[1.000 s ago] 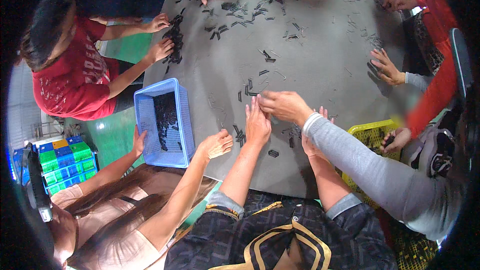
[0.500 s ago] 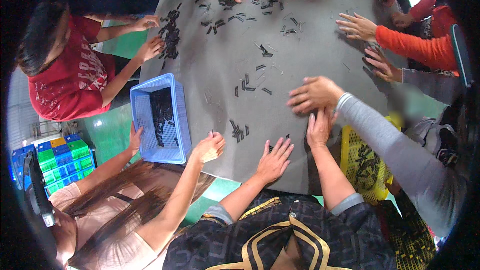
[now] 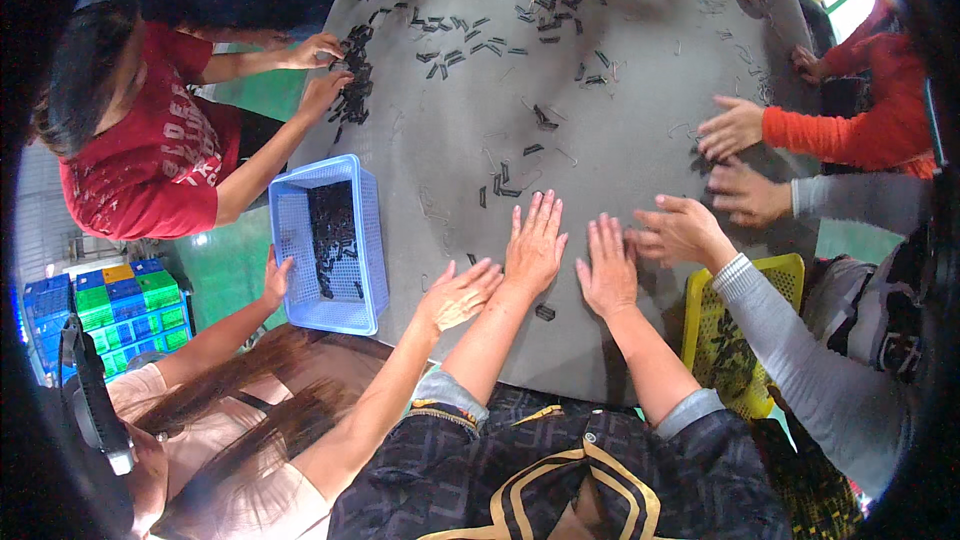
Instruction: The person sorts small black plastic pieces on a table with several coworkers, placing them into blue and yellow baskets. The person also moves the baskets and walks to another table to place the sorted parts.
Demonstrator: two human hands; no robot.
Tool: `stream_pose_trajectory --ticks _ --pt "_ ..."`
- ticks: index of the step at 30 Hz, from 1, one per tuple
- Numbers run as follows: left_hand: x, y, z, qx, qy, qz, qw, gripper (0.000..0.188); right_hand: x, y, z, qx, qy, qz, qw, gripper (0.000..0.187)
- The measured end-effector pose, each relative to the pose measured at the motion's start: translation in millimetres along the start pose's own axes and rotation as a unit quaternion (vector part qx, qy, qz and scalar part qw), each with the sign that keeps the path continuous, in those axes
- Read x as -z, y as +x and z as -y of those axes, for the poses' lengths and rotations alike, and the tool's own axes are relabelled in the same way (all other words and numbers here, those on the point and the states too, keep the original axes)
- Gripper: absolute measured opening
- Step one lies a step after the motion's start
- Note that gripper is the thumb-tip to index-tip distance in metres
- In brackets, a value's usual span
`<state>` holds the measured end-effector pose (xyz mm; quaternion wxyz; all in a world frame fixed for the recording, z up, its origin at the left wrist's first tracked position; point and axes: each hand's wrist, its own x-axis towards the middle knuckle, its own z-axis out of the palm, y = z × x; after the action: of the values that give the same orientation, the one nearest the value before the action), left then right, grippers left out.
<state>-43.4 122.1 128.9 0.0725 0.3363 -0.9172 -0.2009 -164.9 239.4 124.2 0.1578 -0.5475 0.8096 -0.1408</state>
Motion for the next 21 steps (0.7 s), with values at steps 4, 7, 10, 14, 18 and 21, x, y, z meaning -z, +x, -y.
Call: stream_pose_trajectory --ticks 4,7,10,14,18,21 --pt "26.1 -9.9 -16.2 0.098 0.030 0.154 0.983 0.057 -2.7 -8.8 -10.5 -0.080 -0.051 -0.062 0.994 0.067" --pt "17.7 16.5 -2.6 0.075 0.016 -0.027 0.997 0.058 -3.0 -10.0 -13.9 0.014 -0.023 -0.095 0.995 0.066" --pt "0.1 53.9 8.5 0.102 0.054 -0.044 0.992 0.058 -3.0 -6.6 -7.7 0.032 -0.031 -0.066 0.997 0.065" --pt "-8.8 49.0 -20.2 -0.059 -0.101 0.092 0.989 0.061 -5.2 -2.0 -9.2 -0.012 -0.054 -0.045 0.997 0.067" --pt "-5.5 74.5 0.2 0.024 -0.064 -0.014 0.998 0.065 -1.9 0.7 -4.8 -0.045 -0.068 -0.010 0.997 0.070" --pt "3.8 102.5 23.0 0.081 0.002 -0.039 0.996 0.066 -2.5 4.5 -0.7 -0.060 -0.067 -0.001 0.996 0.071"
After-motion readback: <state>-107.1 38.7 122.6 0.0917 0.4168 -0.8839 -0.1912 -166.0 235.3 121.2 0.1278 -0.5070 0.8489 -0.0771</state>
